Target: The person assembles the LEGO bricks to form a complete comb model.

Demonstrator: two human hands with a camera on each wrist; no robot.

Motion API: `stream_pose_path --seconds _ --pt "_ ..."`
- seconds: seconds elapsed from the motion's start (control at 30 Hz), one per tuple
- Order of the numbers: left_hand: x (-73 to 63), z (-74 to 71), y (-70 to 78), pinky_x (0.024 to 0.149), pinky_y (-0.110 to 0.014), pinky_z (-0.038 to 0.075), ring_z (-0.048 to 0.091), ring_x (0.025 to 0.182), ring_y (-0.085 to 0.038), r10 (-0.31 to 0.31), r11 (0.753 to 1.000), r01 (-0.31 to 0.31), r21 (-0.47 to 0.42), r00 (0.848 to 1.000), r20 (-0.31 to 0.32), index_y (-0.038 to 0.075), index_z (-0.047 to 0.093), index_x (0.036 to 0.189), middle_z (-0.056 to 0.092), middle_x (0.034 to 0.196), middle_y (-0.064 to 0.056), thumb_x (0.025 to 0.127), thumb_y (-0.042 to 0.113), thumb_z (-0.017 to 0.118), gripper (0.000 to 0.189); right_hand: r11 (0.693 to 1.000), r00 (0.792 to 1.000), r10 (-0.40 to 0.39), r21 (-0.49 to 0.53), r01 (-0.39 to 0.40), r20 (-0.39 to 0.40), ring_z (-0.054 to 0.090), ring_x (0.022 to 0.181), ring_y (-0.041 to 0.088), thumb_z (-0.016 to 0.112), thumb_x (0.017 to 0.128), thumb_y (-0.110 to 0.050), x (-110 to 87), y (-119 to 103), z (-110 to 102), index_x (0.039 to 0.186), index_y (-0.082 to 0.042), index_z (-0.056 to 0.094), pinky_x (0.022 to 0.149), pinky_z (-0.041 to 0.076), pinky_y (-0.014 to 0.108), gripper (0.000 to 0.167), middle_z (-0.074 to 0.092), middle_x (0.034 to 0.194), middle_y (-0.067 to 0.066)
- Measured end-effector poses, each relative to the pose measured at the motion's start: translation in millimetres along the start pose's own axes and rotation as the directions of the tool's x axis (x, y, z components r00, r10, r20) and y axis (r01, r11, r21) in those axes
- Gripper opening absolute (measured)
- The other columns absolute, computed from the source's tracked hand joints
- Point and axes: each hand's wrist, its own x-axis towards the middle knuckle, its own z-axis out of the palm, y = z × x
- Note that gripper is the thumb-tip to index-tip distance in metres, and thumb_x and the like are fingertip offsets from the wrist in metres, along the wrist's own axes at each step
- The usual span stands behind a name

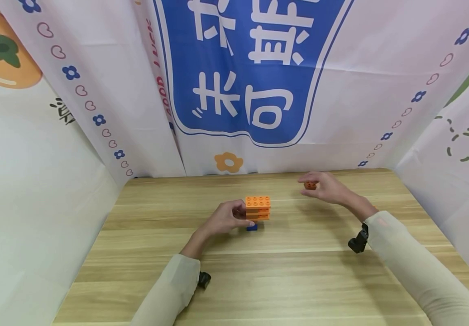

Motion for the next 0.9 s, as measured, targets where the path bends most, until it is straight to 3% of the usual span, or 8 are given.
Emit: stream_pose_path --seconds 0.27,0.7,0.9 --pt "0.7 0.4 -1.5 0.077 -0.025 0.055 0.062 0.086 -0.016 -0.01 1.0 0.011 -0.017 1.0 0.002 0.011 0.067 0.101 0.071 0.104 -0.003 0.088 0.017 0.089 0.026 0.999 1.0 0.023 -0.031 -0.023 -0.019 0.067 0.109 0.041 0.082 0.091 -0.005 -1.9 17 -2 0.129 0.006 0.071 0.096 0.053 0.065 0.041 0.073 0.122 0.024" --pt "1.0 0.2 -2.2 0.079 -0.027 0.055 0.064 0.087 -0.016 -0.01 1.0 0.01 0.002 1.0 -0.001 0.011 0.066 0.101 0.071 0.104 -0.002 0.088 0.018 0.089 0.027 0.992 0.993 0.119 -0.04 -0.12 -0.02 0.064 0.122 0.046 0.082 0.092 -0.006 -3.1 37 -4 0.133 0.007 0.068 0.097 0.054 0.064 0.045 0.069 0.131 0.027" --pt "1.9 1.4 -4.1 0.079 -0.028 0.055 0.063 0.087 -0.016 -0.022 1.0 0.022 0.0 1.0 -0.006 0.012 0.066 0.101 0.071 0.104 -0.001 0.088 0.019 0.089 0.028 0.991 0.992 0.125 -0.04 -0.126 -0.018 0.063 0.123 0.047 0.081 0.092 -0.005 -1.9 43 -3 0.134 0.008 0.066 0.096 0.055 0.063 0.047 0.068 0.132 0.028"
